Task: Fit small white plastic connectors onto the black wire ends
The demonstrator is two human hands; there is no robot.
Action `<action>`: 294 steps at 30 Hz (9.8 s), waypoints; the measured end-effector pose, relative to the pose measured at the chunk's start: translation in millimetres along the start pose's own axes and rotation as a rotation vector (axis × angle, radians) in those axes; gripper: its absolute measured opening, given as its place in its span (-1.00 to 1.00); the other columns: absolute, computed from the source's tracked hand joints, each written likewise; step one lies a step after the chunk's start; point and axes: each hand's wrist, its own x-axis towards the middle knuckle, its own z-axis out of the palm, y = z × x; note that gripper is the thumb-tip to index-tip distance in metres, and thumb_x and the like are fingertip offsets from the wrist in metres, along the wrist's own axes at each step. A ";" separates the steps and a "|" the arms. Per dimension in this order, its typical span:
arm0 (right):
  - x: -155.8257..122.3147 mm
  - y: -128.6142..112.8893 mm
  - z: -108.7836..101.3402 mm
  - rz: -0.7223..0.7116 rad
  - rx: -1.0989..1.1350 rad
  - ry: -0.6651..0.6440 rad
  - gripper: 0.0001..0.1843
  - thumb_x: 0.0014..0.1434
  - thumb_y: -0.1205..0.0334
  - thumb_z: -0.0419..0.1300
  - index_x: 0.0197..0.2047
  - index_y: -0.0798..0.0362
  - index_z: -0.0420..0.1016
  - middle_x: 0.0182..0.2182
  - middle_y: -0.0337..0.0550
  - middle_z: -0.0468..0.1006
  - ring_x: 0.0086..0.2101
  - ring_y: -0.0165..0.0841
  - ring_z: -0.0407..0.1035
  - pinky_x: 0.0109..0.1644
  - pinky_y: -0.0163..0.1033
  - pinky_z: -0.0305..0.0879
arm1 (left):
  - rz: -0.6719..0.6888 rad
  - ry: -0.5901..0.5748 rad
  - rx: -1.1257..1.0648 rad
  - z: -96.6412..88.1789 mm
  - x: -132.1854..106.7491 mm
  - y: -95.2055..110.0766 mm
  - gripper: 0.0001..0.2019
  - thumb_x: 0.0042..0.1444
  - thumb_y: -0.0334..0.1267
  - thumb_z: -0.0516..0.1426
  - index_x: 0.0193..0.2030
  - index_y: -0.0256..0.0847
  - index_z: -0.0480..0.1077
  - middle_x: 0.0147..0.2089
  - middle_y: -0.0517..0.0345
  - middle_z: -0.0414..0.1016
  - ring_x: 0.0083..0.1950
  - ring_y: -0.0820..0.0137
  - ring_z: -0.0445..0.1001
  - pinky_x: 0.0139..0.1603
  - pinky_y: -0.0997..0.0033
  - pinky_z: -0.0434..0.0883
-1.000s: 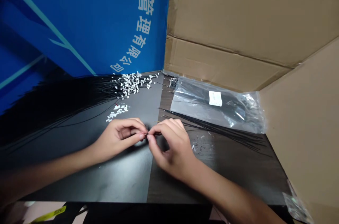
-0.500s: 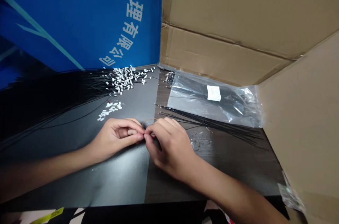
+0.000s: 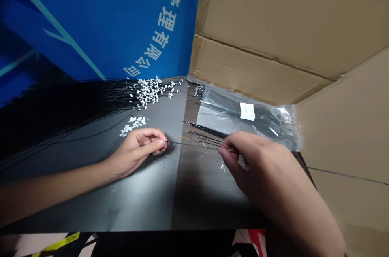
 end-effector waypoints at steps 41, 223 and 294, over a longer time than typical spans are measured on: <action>28.4 -46.3 100.0 0.244 1.069 -0.194 -0.85 0.46 0.18 0.28 -0.20 0.01 0.54 -0.34 -0.22 0.56 -0.35 -0.36 0.39 -0.26 -0.21 0.32 | 0.009 -0.117 -0.023 5.0 -4.7 5.9 -0.85 0.09 -0.40 0.50 -0.17 -0.24 0.81 -0.26 -0.01 0.77 -0.33 0.44 0.66 -0.25 0.57 0.64; 26.7 -46.8 101.9 0.272 1.242 -0.153 -0.84 0.20 0.49 0.43 -0.25 0.08 0.58 -0.39 -0.30 0.58 -0.37 -0.45 0.46 -0.24 -0.34 0.37 | 0.127 -0.027 0.037 13.1 -7.4 9.8 -0.73 0.03 -0.62 0.42 -0.29 -0.14 0.81 -0.30 0.14 0.81 -0.30 0.47 0.78 -0.19 0.73 0.69; 55.7 7.6 84.6 0.087 0.475 0.051 -0.85 0.43 0.27 0.28 -0.20 0.02 0.68 -0.23 -0.08 0.76 -0.27 -0.24 0.60 -0.09 -0.12 0.52 | 0.163 -0.066 -0.007 -1.0 -11.0 38.7 -0.88 0.14 -0.37 0.53 -0.25 -0.21 0.71 -0.10 -0.05 0.83 -0.16 0.31 0.79 -0.11 0.48 0.73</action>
